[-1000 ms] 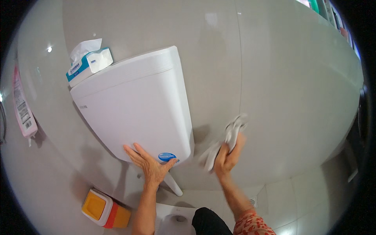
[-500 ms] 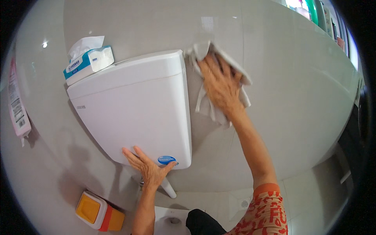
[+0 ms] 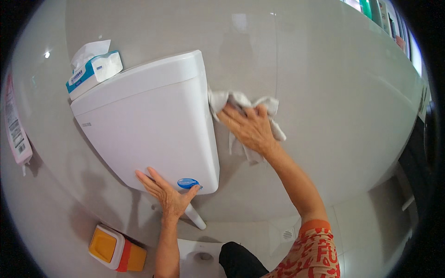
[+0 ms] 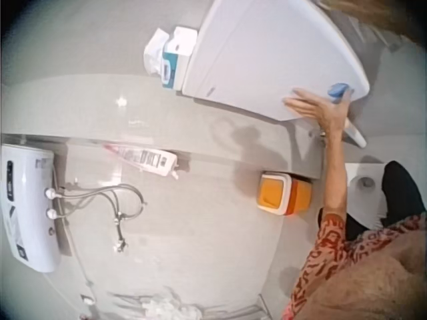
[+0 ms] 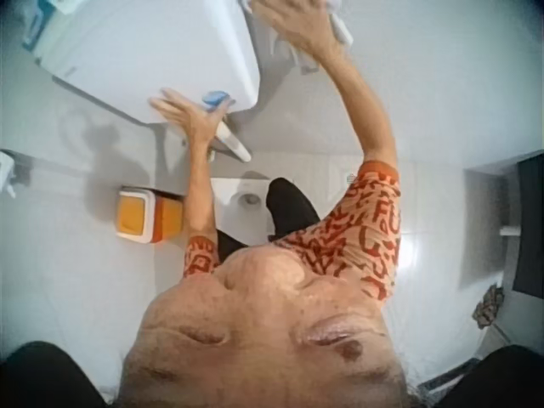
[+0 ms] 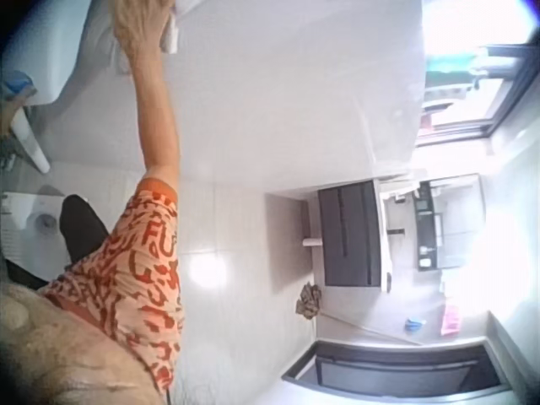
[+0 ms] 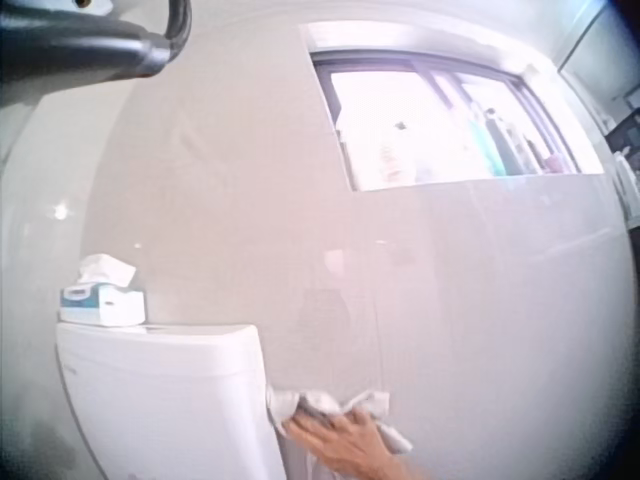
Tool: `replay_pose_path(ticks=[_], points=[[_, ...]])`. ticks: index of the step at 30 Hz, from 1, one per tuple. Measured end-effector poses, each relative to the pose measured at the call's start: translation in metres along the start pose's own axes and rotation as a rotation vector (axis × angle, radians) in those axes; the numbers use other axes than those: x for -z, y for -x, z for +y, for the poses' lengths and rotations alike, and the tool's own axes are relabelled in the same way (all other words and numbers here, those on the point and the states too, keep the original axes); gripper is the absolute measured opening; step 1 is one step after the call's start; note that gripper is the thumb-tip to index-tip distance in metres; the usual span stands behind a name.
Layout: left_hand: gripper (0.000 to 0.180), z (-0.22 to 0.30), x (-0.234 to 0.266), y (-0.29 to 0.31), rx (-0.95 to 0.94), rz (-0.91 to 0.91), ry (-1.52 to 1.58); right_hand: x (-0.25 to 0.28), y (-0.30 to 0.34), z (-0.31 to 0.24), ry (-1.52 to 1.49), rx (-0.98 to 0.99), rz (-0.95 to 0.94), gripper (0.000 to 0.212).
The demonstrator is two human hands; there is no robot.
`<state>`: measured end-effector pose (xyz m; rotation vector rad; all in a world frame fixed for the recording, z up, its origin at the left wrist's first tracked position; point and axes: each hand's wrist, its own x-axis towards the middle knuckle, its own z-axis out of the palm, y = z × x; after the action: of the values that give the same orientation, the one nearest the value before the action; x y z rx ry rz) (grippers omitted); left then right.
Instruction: The person wipes the bathroom wall and the toilet cistern using a white cloth. They move the cloth in circular and back-and-forth motions to clean the surfaces around the toilet area.
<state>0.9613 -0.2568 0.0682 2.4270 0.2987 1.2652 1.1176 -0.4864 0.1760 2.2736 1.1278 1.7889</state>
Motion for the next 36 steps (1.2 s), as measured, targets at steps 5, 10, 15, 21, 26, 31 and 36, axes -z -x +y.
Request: replay_pose_path(ticks=[5, 10, 15, 21, 26, 31, 36], points=[[0.14, 0.028, 0.009, -0.001, -0.119, 0.086, 0.07, 0.001, 0.052, 0.011, 0.017, 0.235, -0.102, 0.051], [0.138, 0.064, -0.001, -0.016, -0.167, 0.107, 0.019, 0.023, -0.012, 0.067, 0.08, 0.111, 0.124, 0.045], [0.137, 0.077, -0.006, -0.02, -0.114, 0.108, -0.023, 0.06, -0.064, 0.136, 0.196, -0.261, 0.431, 0.041], [0.137, 0.073, -0.007, -0.02, -0.091, 0.09, -0.032, 0.033, -0.072, 0.077, 0.193, -0.244, 0.379, 0.04], [0.137, 0.071, -0.01, -0.02, -0.077, 0.091, -0.059, 0.012, -0.079, 0.034, 0.08, -0.05, 0.332, 0.039], [0.137, 0.068, -0.009, -0.021, -0.084, 0.106, -0.056, 0.031, -0.081, 0.08, 0.188, -0.198, 0.388, 0.039], [0.137, 0.063, -0.012, -0.022, -0.08, 0.121, -0.09, 0.032, -0.014, 0.123, 0.3, -0.488, 0.537, 0.044]])
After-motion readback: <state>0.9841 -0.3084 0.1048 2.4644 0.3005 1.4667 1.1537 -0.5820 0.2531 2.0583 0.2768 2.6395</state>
